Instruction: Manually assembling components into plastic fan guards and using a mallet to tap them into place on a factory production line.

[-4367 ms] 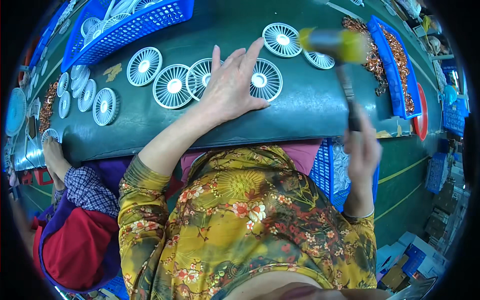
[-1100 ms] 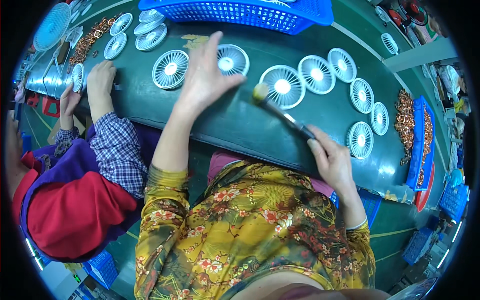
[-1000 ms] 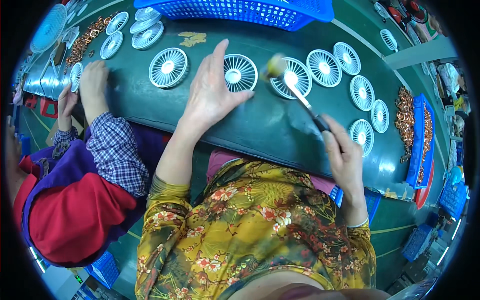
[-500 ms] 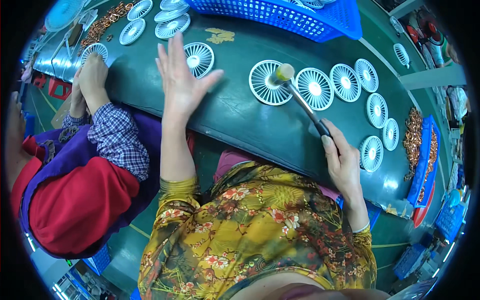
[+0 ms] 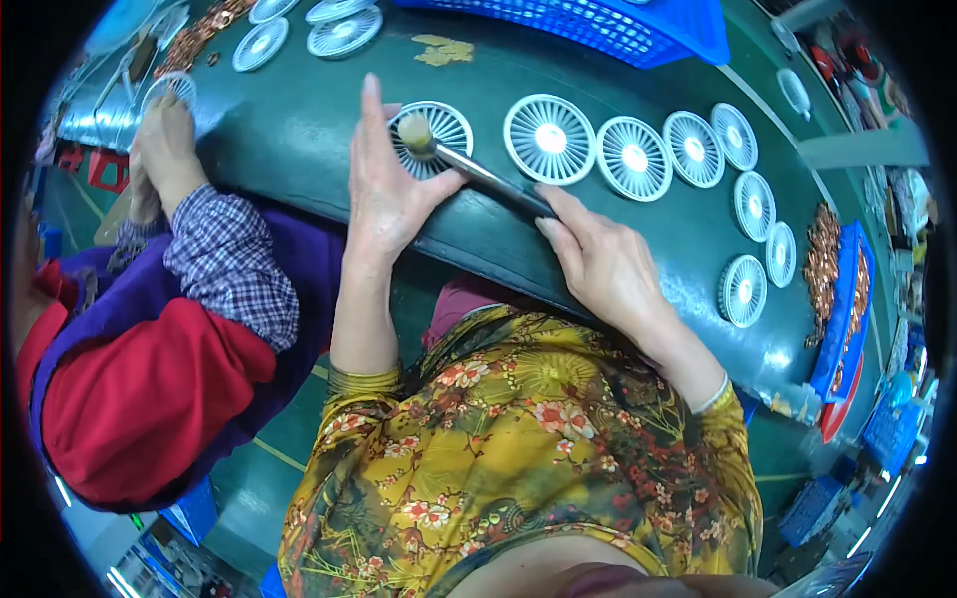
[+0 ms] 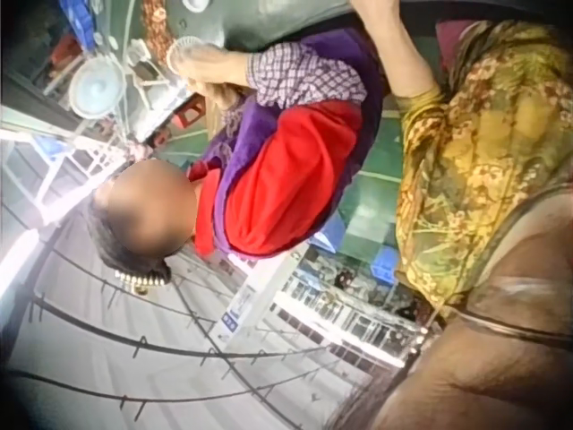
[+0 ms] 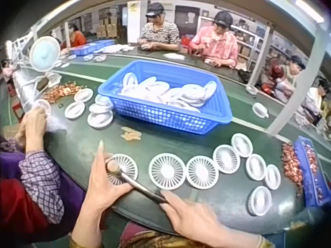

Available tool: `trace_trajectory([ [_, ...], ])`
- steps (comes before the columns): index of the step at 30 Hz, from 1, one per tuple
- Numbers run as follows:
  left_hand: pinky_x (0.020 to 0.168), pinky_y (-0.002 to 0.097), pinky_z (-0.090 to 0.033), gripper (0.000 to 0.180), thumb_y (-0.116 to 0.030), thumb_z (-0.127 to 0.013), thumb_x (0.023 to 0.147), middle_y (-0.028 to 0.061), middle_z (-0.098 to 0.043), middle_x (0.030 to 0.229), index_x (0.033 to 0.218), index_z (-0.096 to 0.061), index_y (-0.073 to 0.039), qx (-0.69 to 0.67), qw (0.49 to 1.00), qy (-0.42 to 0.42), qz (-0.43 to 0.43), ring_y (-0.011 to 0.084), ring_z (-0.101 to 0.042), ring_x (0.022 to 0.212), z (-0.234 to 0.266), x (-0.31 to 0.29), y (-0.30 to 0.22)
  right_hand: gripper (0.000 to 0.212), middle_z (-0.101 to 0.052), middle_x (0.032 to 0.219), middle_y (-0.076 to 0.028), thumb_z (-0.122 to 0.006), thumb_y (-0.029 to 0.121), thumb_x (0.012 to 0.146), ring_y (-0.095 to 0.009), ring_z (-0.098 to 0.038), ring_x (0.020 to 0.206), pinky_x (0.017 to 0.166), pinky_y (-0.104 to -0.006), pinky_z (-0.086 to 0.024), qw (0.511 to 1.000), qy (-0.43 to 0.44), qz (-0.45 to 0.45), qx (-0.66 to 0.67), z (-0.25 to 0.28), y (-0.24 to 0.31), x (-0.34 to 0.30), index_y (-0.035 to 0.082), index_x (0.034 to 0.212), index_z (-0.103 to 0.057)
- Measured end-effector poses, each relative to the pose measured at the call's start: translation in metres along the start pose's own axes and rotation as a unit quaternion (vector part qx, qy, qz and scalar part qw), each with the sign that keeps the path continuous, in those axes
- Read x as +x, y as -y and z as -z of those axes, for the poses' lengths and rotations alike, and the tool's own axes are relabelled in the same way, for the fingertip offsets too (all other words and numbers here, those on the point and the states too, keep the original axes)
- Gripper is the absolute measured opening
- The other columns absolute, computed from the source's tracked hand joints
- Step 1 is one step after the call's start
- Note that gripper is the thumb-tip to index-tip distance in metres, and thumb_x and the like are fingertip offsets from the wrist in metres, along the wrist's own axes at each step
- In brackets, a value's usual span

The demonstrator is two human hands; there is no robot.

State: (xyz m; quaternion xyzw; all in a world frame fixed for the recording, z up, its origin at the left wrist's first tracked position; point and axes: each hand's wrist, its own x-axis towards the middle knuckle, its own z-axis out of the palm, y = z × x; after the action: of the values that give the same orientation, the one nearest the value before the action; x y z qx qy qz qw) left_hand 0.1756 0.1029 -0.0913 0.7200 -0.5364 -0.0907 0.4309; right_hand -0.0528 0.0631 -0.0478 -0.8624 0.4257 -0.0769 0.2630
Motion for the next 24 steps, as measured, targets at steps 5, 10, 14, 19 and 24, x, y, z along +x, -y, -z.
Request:
trace_trajectory([
  [5, 0.1, 0.0429, -0.039, 0.1, -0.016, -0.085, 0.06, 0.024, -0.049, 0.128, 0.143, -0.032, 0.0, 0.006, 0.999, 0.027, -0.047, 0.0374, -0.049, 0.116, 0.009, 0.003, 0.005, 0.034, -0.068, 0.09, -0.018, -0.056, 0.032, 0.092, -0.04, -0.064, 0.078, 0.065, -0.047, -0.05, 0.991, -0.07, 0.037, 0.11, 0.012, -0.014, -0.017, 0.012, 0.12, -0.059],
  [10, 0.1, 0.0391, -0.041, 0.078, -0.012, -0.079, 0.072, 0.0178, -0.05, 0.127, 0.139, -0.041, 0.0, -0.099, 0.994, -0.028, -0.019, 0.0286, -0.05, 0.119, 0.006, -0.001, 0.005, 0.024, -0.059, 0.068, -0.009, -0.076, 0.025, 0.077, -0.022, -0.056, 0.056, 0.054, -0.0325, -0.044, 0.96, -0.212, -0.159, 0.089, 0.051, -0.074, -0.088, 0.005, 0.082, -0.065],
  [14, 0.105, 0.038, -0.035, 0.071, -0.006, -0.074, 0.072, 0.0157, -0.046, 0.137, 0.137, -0.045, -0.001, -0.126, 0.99, 0.032, -0.054, 0.027, -0.046, 0.125, -0.017, 0.008, -0.03, 0.033, -0.061, 0.109, -0.016, -0.081, 0.021, 0.069, -0.033, -0.058, 0.103, 0.085, -0.039, -0.046, 0.934, -0.307, -0.181, -0.032, 0.079, -0.153, -0.147, -0.001, 0.075, -0.058],
  [19, 0.11, 0.053, -0.024, 0.105, -0.038, -0.088, 0.054, 0.0221, -0.023, 0.152, 0.143, -0.038, -0.01, -0.022, 0.963, 0.179, -0.2, 0.0438, -0.021, 0.139, -0.05, 0.006, -0.065, 0.036, -0.042, 0.143, -0.019, -0.082, 0.03, 0.067, -0.046, -0.029, 0.136, 0.109, -0.0523, -0.027, 0.96, -0.22, -0.169, -0.035, 0.083, -0.188, -0.164, 0.001, 0.076, -0.061],
  [24, 0.107, 0.0559, -0.026, 0.105, -0.03, -0.089, 0.053, 0.0224, -0.021, 0.152, 0.143, -0.037, -0.012, 0.038, 0.941, 0.226, -0.251, 0.0442, -0.021, 0.139, -0.082, -0.001, -0.091, 0.037, -0.045, 0.142, -0.011, -0.081, 0.036, 0.067, -0.043, -0.03, 0.136, 0.109, -0.0561, -0.025, 0.981, -0.155, -0.09, -0.07, 0.102, -0.209, -0.124, 0.004, 0.077, -0.065],
])
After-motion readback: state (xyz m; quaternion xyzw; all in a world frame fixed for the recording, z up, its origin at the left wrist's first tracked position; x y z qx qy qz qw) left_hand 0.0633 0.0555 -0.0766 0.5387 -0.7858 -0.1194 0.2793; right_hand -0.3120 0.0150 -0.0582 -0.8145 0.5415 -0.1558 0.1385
